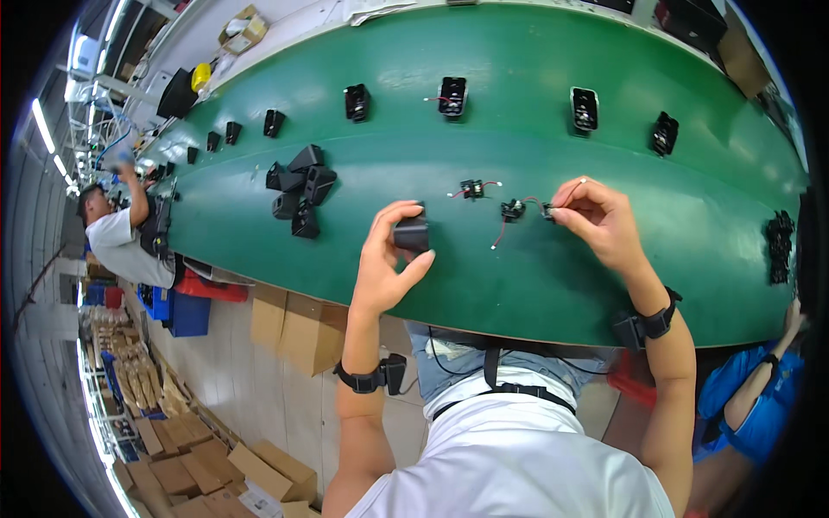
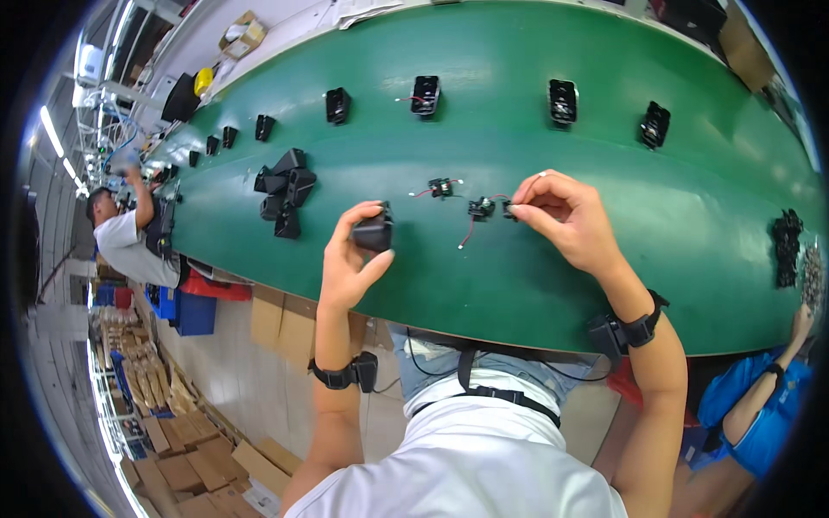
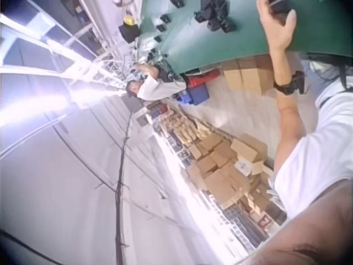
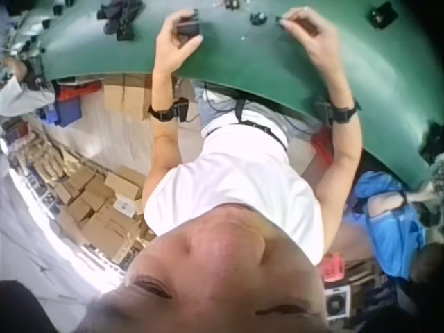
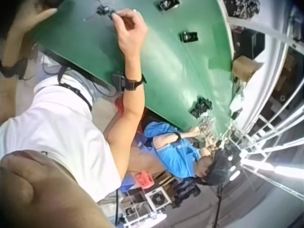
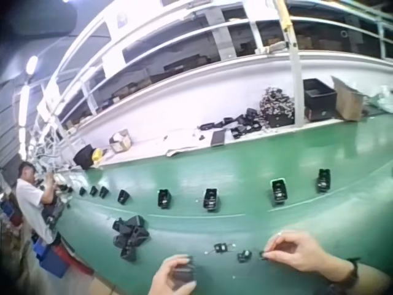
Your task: Assembling small electronic components into plastic housings on a factory production line.
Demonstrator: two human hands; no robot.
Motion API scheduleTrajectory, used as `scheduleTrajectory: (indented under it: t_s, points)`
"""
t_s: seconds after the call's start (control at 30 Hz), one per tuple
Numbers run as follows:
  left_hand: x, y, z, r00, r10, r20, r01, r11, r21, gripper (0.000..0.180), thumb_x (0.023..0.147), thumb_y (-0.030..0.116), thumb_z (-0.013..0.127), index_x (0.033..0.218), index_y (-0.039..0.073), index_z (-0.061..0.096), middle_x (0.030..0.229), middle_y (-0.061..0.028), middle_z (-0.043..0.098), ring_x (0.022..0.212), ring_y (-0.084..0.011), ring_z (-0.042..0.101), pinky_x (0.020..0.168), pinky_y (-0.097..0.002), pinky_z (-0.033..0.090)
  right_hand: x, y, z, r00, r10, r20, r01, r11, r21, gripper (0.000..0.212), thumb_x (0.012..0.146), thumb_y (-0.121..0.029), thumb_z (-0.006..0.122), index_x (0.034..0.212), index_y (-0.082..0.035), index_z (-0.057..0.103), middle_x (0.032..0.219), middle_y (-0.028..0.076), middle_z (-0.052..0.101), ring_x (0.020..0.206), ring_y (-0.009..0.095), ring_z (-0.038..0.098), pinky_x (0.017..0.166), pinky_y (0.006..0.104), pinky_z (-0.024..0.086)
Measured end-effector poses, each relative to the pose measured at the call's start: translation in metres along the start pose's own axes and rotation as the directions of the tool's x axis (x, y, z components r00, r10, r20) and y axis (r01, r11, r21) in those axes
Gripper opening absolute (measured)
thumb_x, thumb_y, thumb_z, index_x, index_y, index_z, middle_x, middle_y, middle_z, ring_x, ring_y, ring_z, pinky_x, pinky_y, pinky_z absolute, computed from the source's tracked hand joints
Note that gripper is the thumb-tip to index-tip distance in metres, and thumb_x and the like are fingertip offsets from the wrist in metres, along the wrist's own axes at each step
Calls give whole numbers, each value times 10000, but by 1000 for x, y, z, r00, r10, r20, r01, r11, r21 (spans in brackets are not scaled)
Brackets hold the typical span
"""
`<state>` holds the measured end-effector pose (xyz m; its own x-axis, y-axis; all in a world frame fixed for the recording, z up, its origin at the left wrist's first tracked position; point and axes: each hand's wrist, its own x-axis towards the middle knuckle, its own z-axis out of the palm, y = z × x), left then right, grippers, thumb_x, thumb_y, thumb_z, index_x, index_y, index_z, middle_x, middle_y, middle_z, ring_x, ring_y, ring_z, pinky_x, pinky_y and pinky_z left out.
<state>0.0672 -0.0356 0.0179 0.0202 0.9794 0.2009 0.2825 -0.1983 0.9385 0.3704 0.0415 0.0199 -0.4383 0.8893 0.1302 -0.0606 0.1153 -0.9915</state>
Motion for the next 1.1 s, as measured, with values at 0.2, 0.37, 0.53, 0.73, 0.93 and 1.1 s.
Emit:
scheduleTrajectory:
  t_s: [0.2,0.37,0.53,0.73,0.93,1.1]
  points:
    - [-4,16,61,966,-146,215,252,726,-640,586,884,442,543,1237,-22,472,1002,-68,601,799,-99,577,658,-227,460,-14,-22,20,972,-233,38,236,959,-159,75,795,39,686,845,26,632,986,102,613,845,145,619,731,265,530]
    - [4,8,80,969,-80,235,202,805,-558,492,986,426,420,1128,-28,544,826,-8,588,730,-50,520,623,-202,405,-19,-23,28,907,-387,167,420,856,-300,90,781,9,712,829,17,636,1031,122,595,840,199,640,735,303,534]
    - [6,1,91,980,-61,188,150,848,-508,510,1005,448,403,1093,-27,567,806,32,552,735,-30,454,657,-196,365,-23,-18,34,925,-342,167,373,901,-221,115,770,14,718,802,17,608,1026,135,582,844,221,647,750,329,543]
    - [4,0,97,980,-109,166,182,825,-535,570,1001,505,387,1109,-27,562,857,15,581,768,-47,495,676,-197,381,-23,-16,33,923,-359,140,386,864,-323,131,765,-12,734,792,10,607,981,122,597,848,207,628,734,313,537]
    - [4,3,100,995,-56,85,93,839,-537,609,996,531,367,1111,-36,557,947,-39,631,857,-82,565,768,-222,435,-27,-16,38,948,-316,29,312,909,-277,135,763,-50,745,819,-14,627,969,92,612,838,208,607,721,314,504]
    - [5,3,102,994,-48,98,94,837,-540,607,996,529,368,1109,-36,557,961,-43,630,870,-87,566,782,-224,438,-25,-13,37,927,-367,70,369,869,-330,140,773,-72,744,850,-38,633,978,83,622,832,201,588,651,289,463]
